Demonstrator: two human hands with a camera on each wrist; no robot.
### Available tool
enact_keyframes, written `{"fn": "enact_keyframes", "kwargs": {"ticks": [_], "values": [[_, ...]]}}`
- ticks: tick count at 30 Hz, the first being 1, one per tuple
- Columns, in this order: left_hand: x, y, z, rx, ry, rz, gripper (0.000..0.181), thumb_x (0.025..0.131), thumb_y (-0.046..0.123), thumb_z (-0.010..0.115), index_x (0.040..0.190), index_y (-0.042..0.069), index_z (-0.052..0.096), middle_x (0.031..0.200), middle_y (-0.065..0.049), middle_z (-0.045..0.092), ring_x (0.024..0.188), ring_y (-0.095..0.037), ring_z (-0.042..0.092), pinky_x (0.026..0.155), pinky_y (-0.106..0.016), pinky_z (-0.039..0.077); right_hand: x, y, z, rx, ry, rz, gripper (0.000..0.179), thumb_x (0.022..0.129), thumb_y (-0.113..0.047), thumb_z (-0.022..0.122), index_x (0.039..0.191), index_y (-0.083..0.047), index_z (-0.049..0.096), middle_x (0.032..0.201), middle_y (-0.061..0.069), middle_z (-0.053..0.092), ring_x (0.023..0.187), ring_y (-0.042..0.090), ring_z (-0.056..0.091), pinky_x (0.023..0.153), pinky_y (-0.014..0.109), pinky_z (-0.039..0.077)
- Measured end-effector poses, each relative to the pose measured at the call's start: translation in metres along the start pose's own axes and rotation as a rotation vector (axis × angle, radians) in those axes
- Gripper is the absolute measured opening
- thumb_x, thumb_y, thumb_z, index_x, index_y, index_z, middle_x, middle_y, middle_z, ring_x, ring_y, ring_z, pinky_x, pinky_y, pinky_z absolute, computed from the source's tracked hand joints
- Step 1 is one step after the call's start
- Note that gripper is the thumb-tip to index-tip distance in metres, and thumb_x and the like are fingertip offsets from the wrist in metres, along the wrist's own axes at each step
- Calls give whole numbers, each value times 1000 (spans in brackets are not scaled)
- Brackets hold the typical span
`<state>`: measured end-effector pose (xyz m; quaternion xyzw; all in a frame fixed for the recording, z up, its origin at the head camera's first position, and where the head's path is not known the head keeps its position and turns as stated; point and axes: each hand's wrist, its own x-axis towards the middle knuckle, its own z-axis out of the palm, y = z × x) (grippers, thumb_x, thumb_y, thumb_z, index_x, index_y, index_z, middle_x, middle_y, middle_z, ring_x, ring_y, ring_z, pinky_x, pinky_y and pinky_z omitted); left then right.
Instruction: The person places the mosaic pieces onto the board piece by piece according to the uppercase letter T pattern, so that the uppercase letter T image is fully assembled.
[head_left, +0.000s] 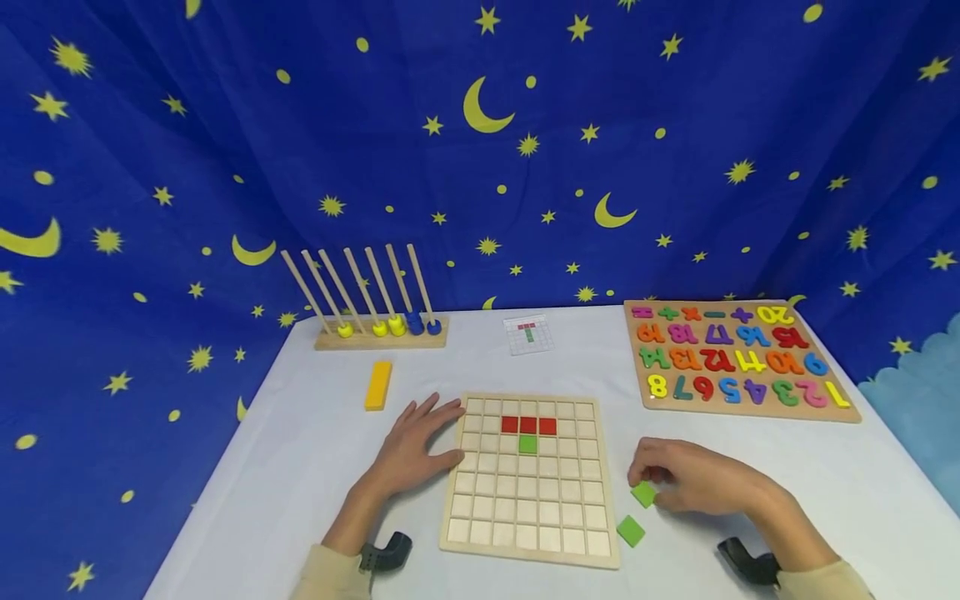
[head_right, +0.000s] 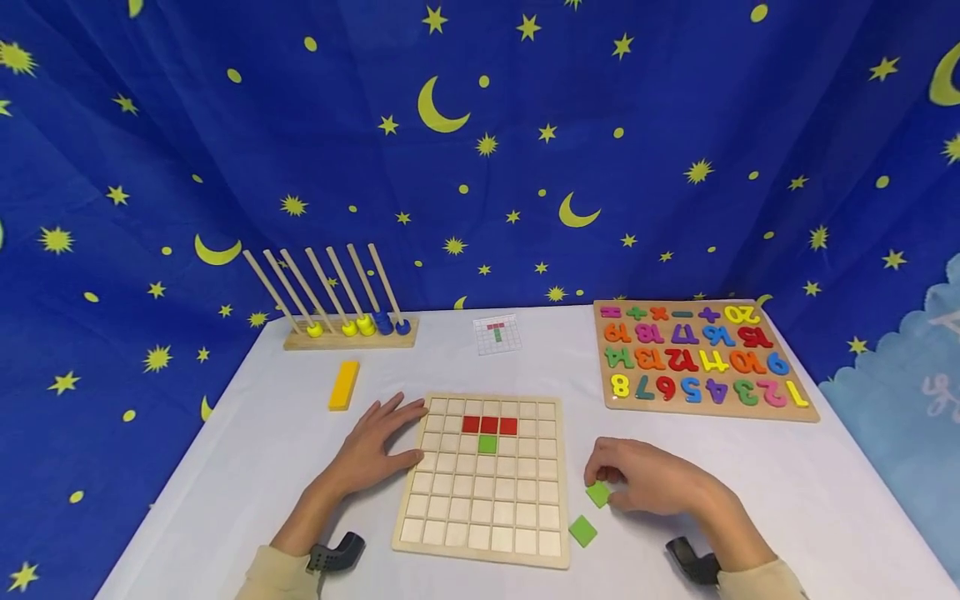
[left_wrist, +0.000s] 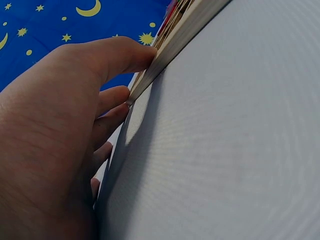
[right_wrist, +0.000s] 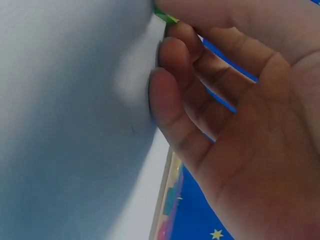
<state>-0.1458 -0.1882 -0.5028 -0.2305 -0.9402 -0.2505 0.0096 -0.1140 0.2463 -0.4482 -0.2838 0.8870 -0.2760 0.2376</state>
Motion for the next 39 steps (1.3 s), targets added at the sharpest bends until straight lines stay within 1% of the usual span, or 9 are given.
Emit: {"fn": "enact_keyframes", "kwargs": {"ticks": [3,9,14,20,24,27,31,34,39], "values": [[-3,1,1,-4,-3,-3,65,84,49,67,142,25,49,148,12,40,143,-21,21,117,-43,7,1,-2,3,-24,33,39,27,76,-12,76,93,-31,66,85,-13,55,79,10,52,66,26,46],[-5,1,1,-10,5,1,64,84,51,66,141,26,49,148,13,40,143,-21,21,117,-44,8,6,-5,7,-138,130,154,26,77,-16,77,96,-30,67,85,-17,54,78,7,50,70,28,48],[-5,2,-1,-31,15,2,64,84,49,67,141,24,51,147,12,41,142,-22,22,116,-45,8,6,-4,4,-147,153,135,30,75,-18,79,101,-28,70,87,-19,56,78,6,51,71,29,49],[-3,1,0,-15,10,18,64,85,51,65,141,25,50,148,13,40,143,-21,21,116,-45,8,3,-2,3,-179,173,133,33,73,-21,78,105,-24,73,82,-18,54,74,7,50,66,25,46],[-4,1,-1,-23,10,-6,65,84,50,67,141,26,50,147,14,40,143,-21,21,117,-43,7,7,-1,3,-222,212,156,31,73,-22,78,103,-23,74,81,-17,54,72,7,49,66,26,47],[-4,0,-1,-20,9,-3,65,84,50,66,142,26,49,148,14,39,143,-21,21,117,-43,7,8,0,3,-248,237,196,28,72,-23,79,100,-22,74,81,-16,53,71,6,48,65,28,46],[-2,-1,0,-9,6,7,64,85,51,65,142,26,49,148,16,38,143,-20,20,117,-42,7,7,0,2,-225,256,226,27,72,-22,80,97,-22,73,78,-13,53,69,8,47,62,28,44],[-1,-2,1,-4,11,10,65,84,51,66,142,27,49,148,15,39,143,-20,20,117,-42,7,6,0,0,-180,265,215,27,72,-18,80,98,-19,73,77,-12,54,69,9,48,61,26,44],[0,-2,1,-9,12,14,65,85,51,66,142,26,49,148,13,39,143,-21,21,117,-43,7,5,1,-1,-162,274,146,32,74,-19,80,105,-19,73,81,-14,56,71,8,51,64,25,47]]}}
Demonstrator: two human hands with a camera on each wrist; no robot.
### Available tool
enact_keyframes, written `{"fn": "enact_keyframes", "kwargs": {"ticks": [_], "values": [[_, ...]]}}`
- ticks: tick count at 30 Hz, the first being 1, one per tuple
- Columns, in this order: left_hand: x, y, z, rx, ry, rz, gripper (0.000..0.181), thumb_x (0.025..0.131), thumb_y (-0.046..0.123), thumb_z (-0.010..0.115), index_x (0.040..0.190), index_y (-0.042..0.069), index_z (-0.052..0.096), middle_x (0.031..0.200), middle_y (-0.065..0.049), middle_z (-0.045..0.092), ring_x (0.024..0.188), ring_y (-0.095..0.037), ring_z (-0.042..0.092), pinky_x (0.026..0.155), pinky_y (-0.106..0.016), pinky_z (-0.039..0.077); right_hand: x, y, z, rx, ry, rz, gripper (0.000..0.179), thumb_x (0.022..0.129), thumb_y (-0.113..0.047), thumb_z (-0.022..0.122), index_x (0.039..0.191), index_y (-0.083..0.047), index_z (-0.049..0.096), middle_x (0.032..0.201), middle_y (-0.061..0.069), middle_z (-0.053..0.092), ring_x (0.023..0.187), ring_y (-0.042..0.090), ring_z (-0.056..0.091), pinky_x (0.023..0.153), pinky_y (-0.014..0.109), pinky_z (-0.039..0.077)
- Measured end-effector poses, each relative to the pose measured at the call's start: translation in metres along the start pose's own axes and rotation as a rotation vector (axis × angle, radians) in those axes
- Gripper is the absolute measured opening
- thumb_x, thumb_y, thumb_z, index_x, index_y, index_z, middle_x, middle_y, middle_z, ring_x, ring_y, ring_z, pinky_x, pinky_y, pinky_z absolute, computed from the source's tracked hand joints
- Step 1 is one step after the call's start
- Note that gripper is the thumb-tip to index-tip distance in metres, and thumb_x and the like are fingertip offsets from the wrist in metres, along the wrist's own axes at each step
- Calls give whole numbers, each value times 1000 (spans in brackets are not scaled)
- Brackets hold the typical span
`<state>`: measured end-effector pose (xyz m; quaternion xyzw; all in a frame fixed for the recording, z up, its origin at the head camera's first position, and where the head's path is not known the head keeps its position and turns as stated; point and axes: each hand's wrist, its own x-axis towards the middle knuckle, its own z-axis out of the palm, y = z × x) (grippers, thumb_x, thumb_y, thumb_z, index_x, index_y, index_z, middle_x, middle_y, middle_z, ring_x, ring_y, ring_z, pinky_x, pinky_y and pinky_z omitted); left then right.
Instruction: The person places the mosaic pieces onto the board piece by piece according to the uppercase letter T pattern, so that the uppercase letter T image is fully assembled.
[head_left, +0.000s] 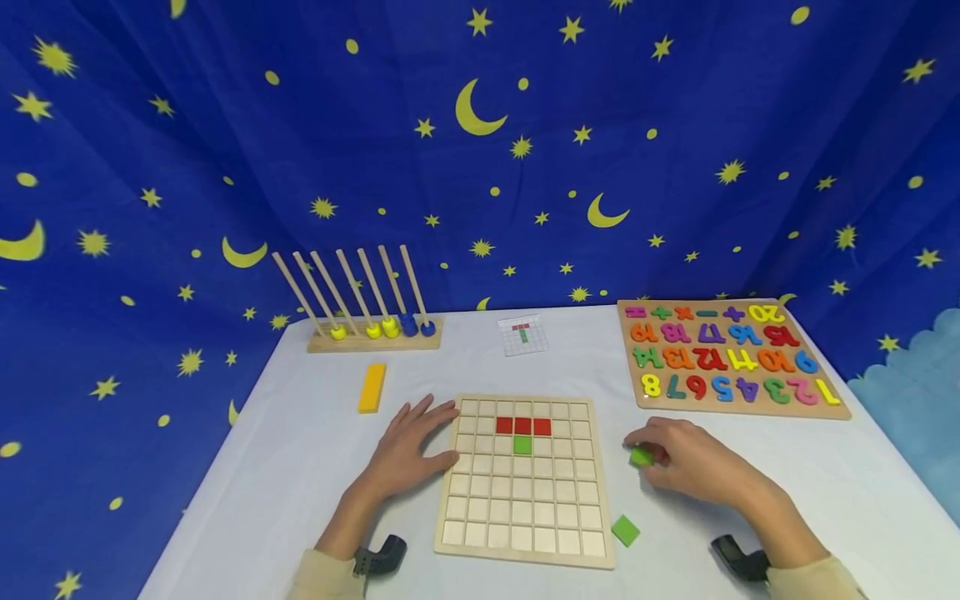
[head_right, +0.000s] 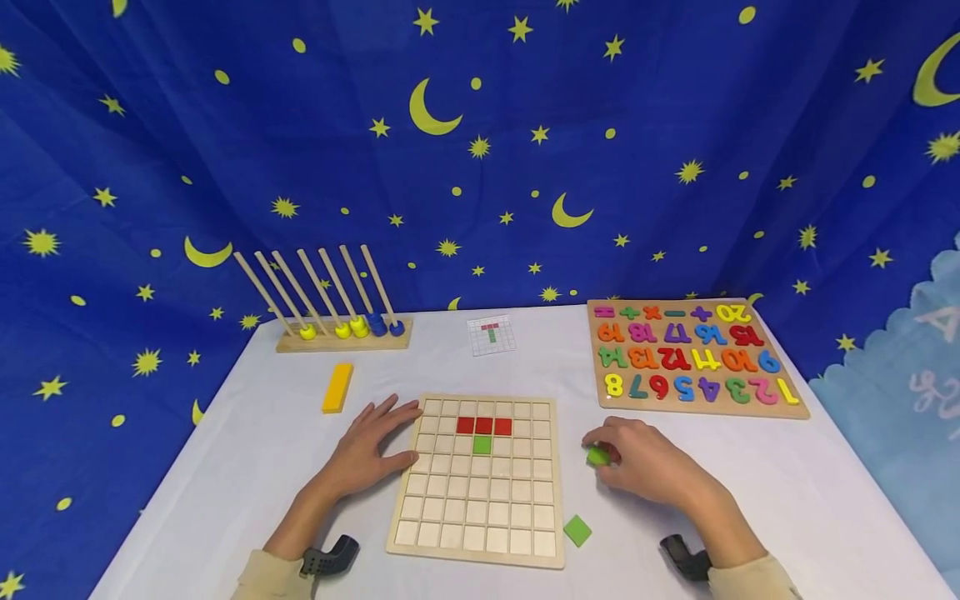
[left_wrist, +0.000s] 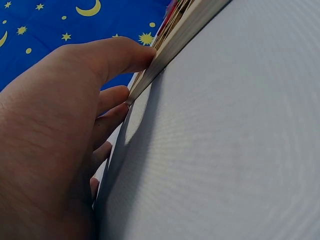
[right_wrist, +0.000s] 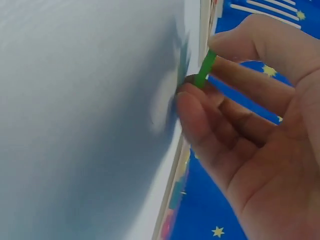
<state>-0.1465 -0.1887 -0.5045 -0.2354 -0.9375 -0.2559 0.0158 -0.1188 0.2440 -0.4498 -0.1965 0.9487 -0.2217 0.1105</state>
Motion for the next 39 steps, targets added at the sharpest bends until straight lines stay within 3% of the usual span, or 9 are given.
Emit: {"fn": "enact_keyframes", "kwargs": {"ticks": [9,20,26,39], "values": [[2,1,2,-21,20,5,64,84,49,68,141,27,50,147,14,41,142,-21,23,116,-45,9,-2,-1,-9,81,131,-123,32,77,-14,77,109,-14,72,92,-13,58,77,8,54,63,23,49],[0,-2,1,-12,4,5,65,85,54,64,142,27,49,148,15,39,143,-20,21,117,-43,7,11,-11,-7,93,64,-117,32,78,-17,76,110,-15,73,92,-14,57,78,9,54,66,24,50],[2,2,-2,-25,-6,-10,64,86,50,65,142,25,49,148,13,39,143,-21,20,116,-45,7,21,-16,-5,93,79,-162,32,77,-17,77,109,-16,73,94,-15,59,79,8,54,68,26,50],[-1,-2,2,-3,9,7,63,85,52,65,141,27,50,147,13,41,142,-22,22,116,-46,9,44,-34,7,121,12,-249,30,81,-17,76,110,-17,72,97,-15,60,80,7,55,71,26,52]]}}
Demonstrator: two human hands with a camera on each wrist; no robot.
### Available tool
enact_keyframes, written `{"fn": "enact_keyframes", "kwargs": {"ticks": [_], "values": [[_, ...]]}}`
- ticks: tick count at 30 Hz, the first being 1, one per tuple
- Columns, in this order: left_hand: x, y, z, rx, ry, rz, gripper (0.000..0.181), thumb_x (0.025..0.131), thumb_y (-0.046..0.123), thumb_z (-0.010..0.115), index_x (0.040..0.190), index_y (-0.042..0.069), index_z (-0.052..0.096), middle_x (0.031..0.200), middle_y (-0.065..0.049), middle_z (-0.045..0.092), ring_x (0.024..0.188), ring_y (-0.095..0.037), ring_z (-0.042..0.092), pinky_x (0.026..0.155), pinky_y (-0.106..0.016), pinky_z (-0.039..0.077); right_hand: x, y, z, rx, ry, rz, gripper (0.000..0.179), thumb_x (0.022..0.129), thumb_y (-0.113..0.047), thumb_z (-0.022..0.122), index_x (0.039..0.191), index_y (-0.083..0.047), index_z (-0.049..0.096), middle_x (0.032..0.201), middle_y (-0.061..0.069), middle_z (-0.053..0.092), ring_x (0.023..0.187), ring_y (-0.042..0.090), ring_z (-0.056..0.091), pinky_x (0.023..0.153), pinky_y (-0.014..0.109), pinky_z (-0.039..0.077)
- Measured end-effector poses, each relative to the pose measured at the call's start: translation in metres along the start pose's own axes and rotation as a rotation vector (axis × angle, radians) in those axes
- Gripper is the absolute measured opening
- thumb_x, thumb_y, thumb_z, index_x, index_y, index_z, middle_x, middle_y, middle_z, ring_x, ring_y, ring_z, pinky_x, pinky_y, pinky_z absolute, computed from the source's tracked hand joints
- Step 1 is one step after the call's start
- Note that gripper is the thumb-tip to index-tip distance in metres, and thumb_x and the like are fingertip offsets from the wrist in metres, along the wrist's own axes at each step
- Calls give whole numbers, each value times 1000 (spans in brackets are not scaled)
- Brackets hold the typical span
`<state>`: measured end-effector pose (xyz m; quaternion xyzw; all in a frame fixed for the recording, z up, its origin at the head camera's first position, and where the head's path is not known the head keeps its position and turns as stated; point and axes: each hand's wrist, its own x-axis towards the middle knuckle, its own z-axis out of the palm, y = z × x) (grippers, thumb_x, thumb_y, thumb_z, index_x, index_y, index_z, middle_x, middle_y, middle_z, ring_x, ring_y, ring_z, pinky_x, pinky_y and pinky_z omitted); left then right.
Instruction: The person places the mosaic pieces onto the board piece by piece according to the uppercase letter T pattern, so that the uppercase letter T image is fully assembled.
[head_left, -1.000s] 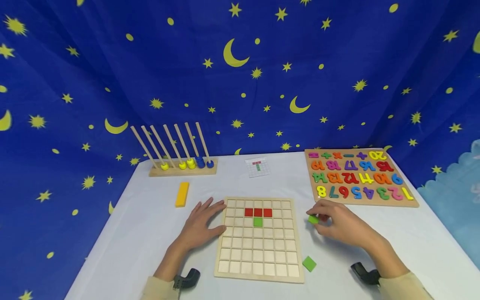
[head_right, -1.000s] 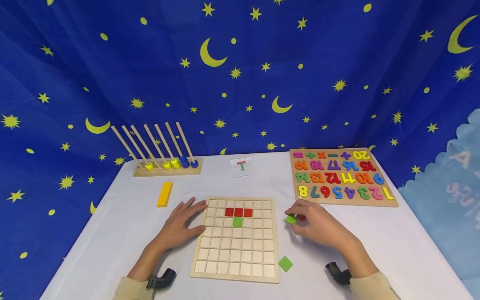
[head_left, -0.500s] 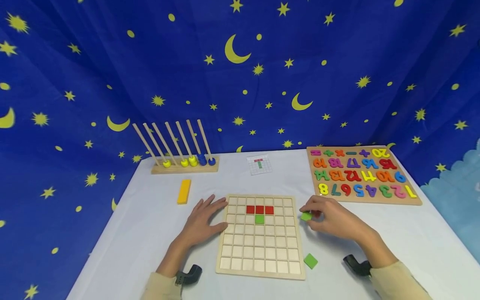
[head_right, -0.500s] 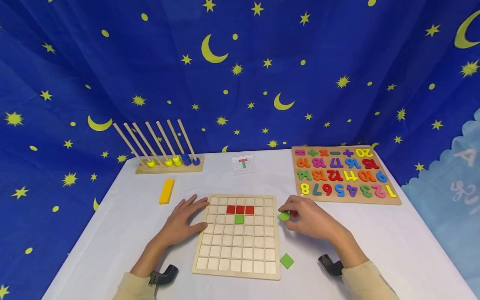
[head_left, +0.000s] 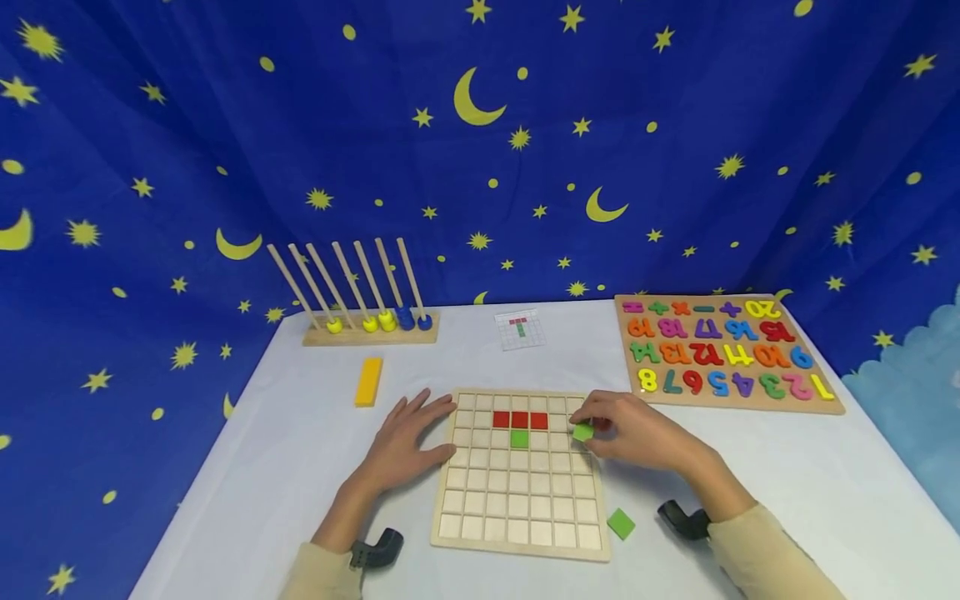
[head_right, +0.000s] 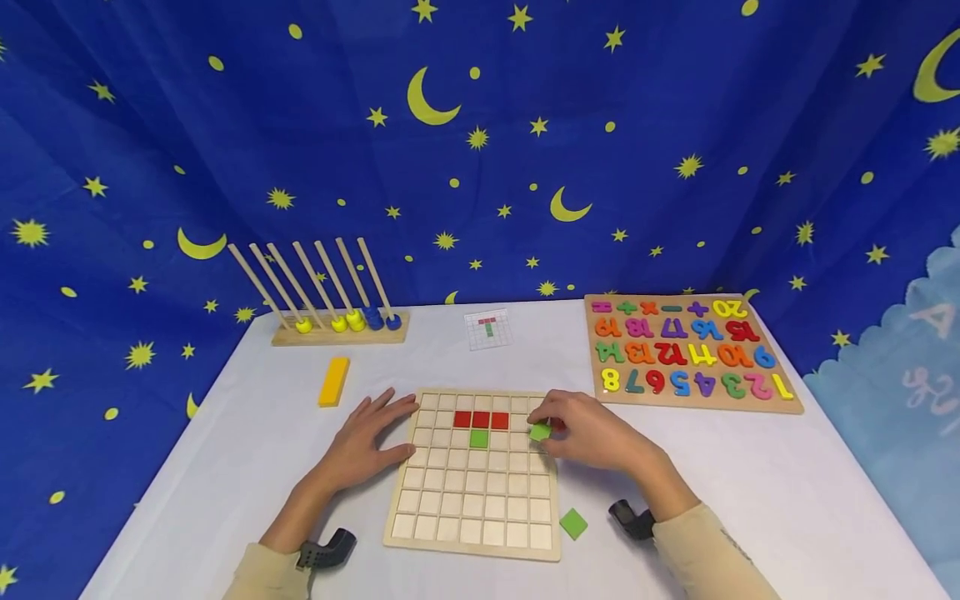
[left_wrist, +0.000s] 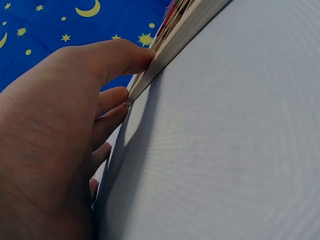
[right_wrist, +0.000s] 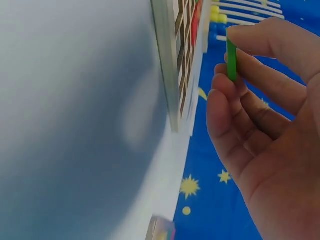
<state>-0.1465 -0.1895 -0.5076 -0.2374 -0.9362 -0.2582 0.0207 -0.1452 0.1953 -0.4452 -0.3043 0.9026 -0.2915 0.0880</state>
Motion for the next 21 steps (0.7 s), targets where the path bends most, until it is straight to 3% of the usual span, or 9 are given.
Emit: {"fn": "enact_keyframes", "kwargs": {"ticks": [21], "values": [[1,5,-5,-21,-15,-18,63,86,49,66,141,24,50,147,11,41,143,-22,21,116,-46,8,33,-27,17,20,-74,-94,28,83,-18,74,111,-17,71,97,-12,59,80,10,58,70,22,51]]}}
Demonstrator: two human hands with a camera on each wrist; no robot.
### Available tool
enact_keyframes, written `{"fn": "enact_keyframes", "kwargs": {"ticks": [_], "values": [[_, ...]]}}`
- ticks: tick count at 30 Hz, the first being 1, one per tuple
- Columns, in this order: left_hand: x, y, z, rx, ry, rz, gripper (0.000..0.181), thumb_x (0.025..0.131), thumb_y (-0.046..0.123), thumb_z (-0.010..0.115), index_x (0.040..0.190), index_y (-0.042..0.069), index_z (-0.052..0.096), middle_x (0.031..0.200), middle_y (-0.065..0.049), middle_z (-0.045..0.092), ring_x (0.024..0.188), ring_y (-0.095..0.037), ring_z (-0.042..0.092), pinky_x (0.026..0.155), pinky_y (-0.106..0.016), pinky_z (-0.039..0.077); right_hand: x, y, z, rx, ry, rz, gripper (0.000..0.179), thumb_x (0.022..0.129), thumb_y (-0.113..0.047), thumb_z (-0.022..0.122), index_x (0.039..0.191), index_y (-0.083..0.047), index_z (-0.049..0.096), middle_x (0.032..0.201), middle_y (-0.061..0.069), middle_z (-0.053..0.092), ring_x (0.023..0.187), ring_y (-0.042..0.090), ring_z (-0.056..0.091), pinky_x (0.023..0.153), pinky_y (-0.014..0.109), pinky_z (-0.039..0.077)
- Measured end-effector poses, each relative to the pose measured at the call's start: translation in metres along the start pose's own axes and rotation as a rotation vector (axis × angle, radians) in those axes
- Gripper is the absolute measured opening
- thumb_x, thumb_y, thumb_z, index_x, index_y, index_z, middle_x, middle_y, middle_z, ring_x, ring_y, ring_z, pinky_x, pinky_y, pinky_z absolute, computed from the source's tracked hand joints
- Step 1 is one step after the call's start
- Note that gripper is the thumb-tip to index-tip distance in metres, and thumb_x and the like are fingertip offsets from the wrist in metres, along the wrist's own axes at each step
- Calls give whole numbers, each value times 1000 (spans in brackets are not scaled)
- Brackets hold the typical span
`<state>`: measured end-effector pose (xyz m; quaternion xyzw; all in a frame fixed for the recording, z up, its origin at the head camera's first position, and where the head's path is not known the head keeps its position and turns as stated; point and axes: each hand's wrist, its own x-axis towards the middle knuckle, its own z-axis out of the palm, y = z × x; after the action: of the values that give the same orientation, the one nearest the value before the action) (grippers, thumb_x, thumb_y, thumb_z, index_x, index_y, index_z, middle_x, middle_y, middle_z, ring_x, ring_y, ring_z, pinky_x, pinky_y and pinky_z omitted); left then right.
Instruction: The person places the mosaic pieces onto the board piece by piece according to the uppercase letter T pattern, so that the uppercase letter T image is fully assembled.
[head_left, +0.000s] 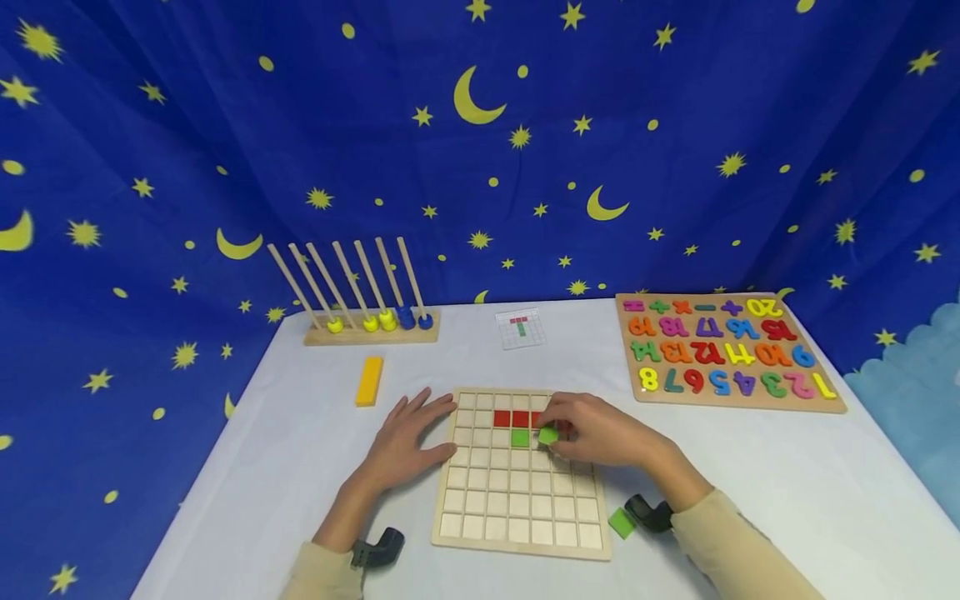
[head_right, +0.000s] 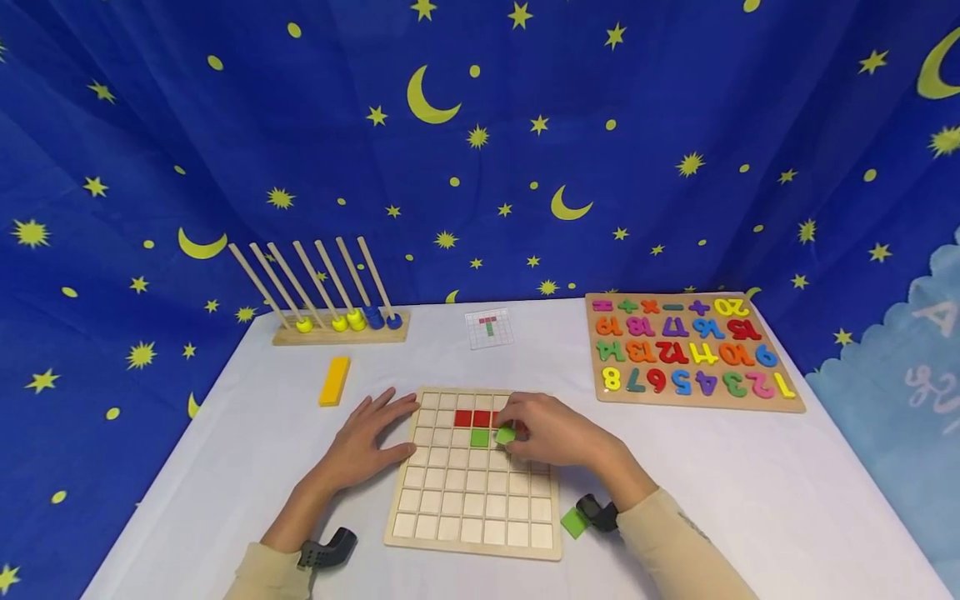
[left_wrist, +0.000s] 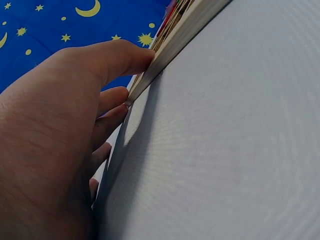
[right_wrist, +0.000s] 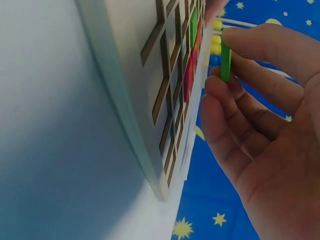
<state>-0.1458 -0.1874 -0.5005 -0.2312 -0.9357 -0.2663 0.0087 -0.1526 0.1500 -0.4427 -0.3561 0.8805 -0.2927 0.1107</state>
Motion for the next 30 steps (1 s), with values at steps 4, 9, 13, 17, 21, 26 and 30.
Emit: {"fn": "enact_keyframes", "kwargs": {"ticks": [4,9,13,17,21,26,30], "values": [[1,-1,0,7,6,6,63,86,49,65,141,24,50,147,11,41,143,-22,21,116,-45,8,4,-4,3,-16,-4,-23,27,83,-19,74,110,-17,72,96,-11,59,80,13,57,69,23,50],[1,-3,1,9,14,17,62,86,49,65,141,24,50,147,12,41,143,-21,21,117,-44,8,9,-9,6,-36,-30,-32,27,84,-23,74,110,-18,72,94,-10,59,80,11,55,68,23,48],[1,-3,2,7,12,14,62,86,49,66,141,24,51,147,12,41,143,-21,21,116,-44,8,13,-12,10,-43,-49,-45,27,84,-24,74,109,-18,72,92,-11,58,78,10,54,67,22,48],[1,-3,1,9,9,5,63,85,50,66,141,25,51,147,12,42,143,-20,21,116,-44,7,18,-13,14,-55,-52,-70,26,82,-22,75,107,-18,73,92,-12,57,77,8,53,67,22,47],[1,-2,1,1,11,4,63,85,49,67,141,25,51,147,11,42,143,-20,21,116,-45,8,21,-16,17,-69,-72,-71,24,83,-23,74,107,-20,73,94,-11,57,77,9,52,67,24,47],[1,-3,1,6,3,-9,63,85,50,66,141,26,50,147,13,41,143,-19,20,117,-45,8,24,-22,21,-111,-114,-42,25,83,-25,74,108,-21,73,106,-9,60,88,7,55,80,30,50],[2,-4,2,12,-7,-22,63,85,50,66,141,27,50,147,15,40,143,-17,19,117,-43,6,26,-25,23,-138,-125,-48,26,82,-23,75,108,-20,73,105,-10,60,86,4,54,81,28,50]]}}
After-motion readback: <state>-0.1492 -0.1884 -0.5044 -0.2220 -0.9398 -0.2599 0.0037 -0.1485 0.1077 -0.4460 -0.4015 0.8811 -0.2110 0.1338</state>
